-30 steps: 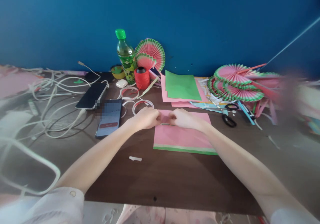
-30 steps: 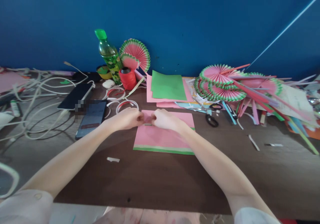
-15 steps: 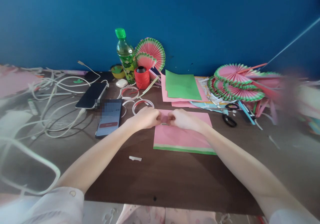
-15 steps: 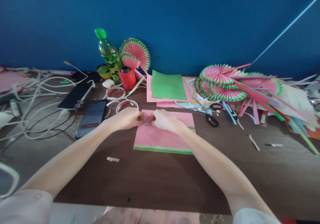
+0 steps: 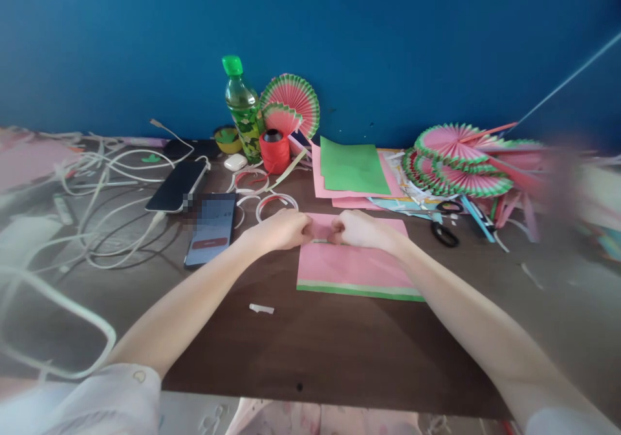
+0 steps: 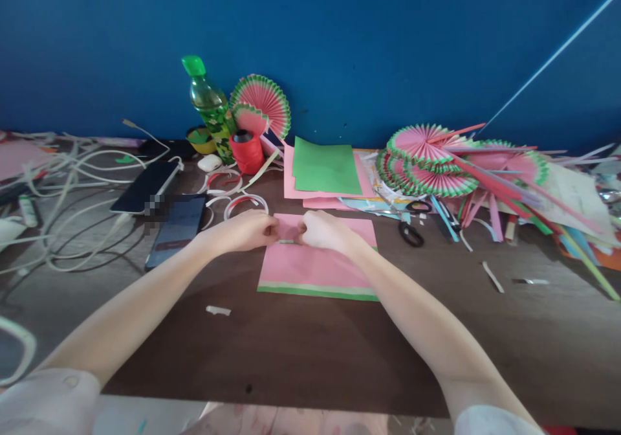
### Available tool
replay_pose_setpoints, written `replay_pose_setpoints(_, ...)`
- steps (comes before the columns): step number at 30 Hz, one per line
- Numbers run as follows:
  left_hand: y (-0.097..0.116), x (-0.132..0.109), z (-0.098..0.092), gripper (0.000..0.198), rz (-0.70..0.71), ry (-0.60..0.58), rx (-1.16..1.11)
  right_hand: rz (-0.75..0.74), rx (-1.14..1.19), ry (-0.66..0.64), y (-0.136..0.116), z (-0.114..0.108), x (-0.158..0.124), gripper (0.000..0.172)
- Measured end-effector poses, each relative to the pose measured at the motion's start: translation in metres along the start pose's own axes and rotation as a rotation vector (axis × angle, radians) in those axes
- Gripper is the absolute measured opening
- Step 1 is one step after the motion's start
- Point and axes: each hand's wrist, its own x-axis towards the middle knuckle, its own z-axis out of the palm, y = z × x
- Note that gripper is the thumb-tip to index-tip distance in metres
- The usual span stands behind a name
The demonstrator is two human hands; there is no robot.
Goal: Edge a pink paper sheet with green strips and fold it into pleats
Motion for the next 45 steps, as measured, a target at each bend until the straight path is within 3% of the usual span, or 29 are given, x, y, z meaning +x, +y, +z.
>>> replay_pose_setpoints(16, -0.010, -0.001, -0.005, 0.016, 0.041, -0.029, -0.059, -0.016, -0.048, 0.023, -0.002, -0.002, -0.005, 0.020)
replay_pose_setpoints(25, -0.019, -0.006, -0.015, 0.018, -0.056, -0.032, -0.329, 0.010, -0.153, 0.129, -0.012, 0.004, -0.008, 0.034)
replay_pose_setpoints(33, -0.012, -0.001, -0.004, 0.012, 0.003, 0.030, -0.217, -0.006, -0.123, 0.110, -0.011, 0.003, -0.008, 0.033)
replay_pose_setpoints(37, -0.021, -0.003, -0.011, 0.013, -0.065, -0.025, -0.265, 0.000, -0.146, 0.107, -0.011, 0.003, -0.008, 0.032)
replay_pose_setpoints(41, -0.028, -0.007, -0.017, 0.024, -0.218, 0.061, -0.123, 0.007, -0.144, 0.131, -0.010, 0.003, -0.008, 0.030)
replay_pose_setpoints(45, -0.029, -0.009, -0.019, 0.022, -0.198, -0.003, -0.033, -0.023, -0.080, 0.144, -0.012, 0.006, -0.010, 0.027)
